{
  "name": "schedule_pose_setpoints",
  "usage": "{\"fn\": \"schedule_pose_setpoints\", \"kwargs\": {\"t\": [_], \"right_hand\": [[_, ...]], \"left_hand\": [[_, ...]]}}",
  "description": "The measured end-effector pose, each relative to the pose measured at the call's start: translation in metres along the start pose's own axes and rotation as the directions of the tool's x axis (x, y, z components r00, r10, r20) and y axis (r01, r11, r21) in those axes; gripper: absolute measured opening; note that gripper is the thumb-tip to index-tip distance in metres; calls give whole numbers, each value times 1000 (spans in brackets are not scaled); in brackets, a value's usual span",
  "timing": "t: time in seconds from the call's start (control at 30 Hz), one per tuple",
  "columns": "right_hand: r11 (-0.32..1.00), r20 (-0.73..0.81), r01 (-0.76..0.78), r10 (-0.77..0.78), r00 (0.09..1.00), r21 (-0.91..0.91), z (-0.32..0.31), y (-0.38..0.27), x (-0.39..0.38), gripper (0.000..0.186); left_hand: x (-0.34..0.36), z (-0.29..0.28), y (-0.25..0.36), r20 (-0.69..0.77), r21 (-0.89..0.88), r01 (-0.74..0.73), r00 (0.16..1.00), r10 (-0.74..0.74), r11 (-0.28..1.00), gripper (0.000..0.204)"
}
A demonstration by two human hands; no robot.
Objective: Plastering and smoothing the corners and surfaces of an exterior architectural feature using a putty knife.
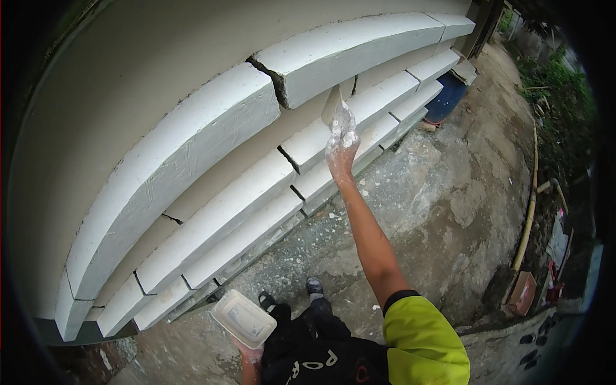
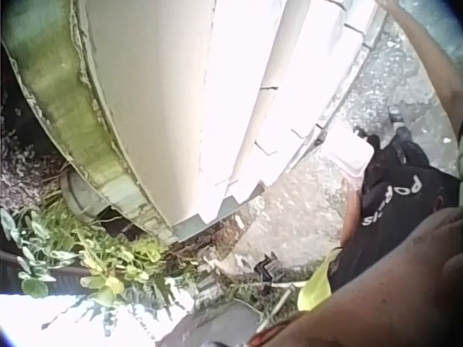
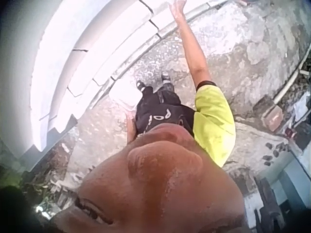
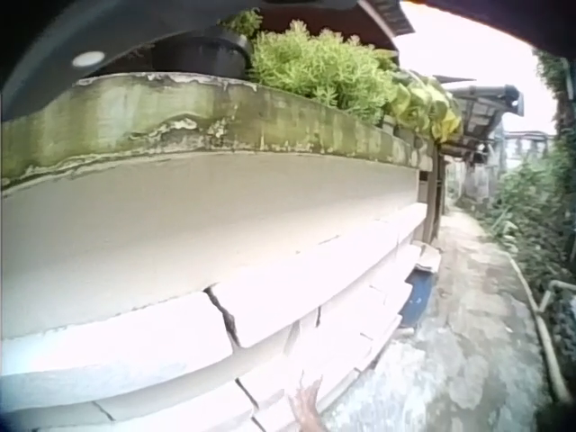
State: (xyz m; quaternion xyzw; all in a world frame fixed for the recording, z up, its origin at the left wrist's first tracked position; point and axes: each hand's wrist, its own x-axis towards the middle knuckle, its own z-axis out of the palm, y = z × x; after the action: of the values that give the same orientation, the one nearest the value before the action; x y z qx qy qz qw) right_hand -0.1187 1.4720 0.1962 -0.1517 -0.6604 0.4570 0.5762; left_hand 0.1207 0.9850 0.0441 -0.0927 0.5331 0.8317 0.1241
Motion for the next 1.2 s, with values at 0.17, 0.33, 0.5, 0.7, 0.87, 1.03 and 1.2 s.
{"fn": "schedule_pose_setpoints", "kwargs": {"t": [0.17,0.33,0.5,0.7,0.87,1.03,1.2], "right_hand": [[812,193,-512,570,799,-278,16,-22,36,44],[974,404,-149,207,891,-172,29,-25,-49,41],[949,302,-272,216,929,158,31,-75,-62,39],[994,452,0,-49,891,108,88,-54,-144,47],[880,642,-280,-36,766,384,79,-95,-196,45],[971,320,-212,169,932,106,84,-107,-145,41],[980,505,24,-122,854,195,89,-136,-184,37]], "left_hand": [[-20,-20,-8,-8,76,23,1000,-22,997,54],[-26,-9,-7,-23,-373,125,989,-144,919,53],[-20,-2,-2,-149,-493,175,948,-280,852,53],[-13,-25,1,-110,-497,190,954,-279,847,53],[-6,-36,20,-84,-519,182,961,-262,835,54],[5,-38,40,-75,-473,141,977,-199,870,53],[16,-40,47,-75,-507,159,971,-227,847,55]]}}
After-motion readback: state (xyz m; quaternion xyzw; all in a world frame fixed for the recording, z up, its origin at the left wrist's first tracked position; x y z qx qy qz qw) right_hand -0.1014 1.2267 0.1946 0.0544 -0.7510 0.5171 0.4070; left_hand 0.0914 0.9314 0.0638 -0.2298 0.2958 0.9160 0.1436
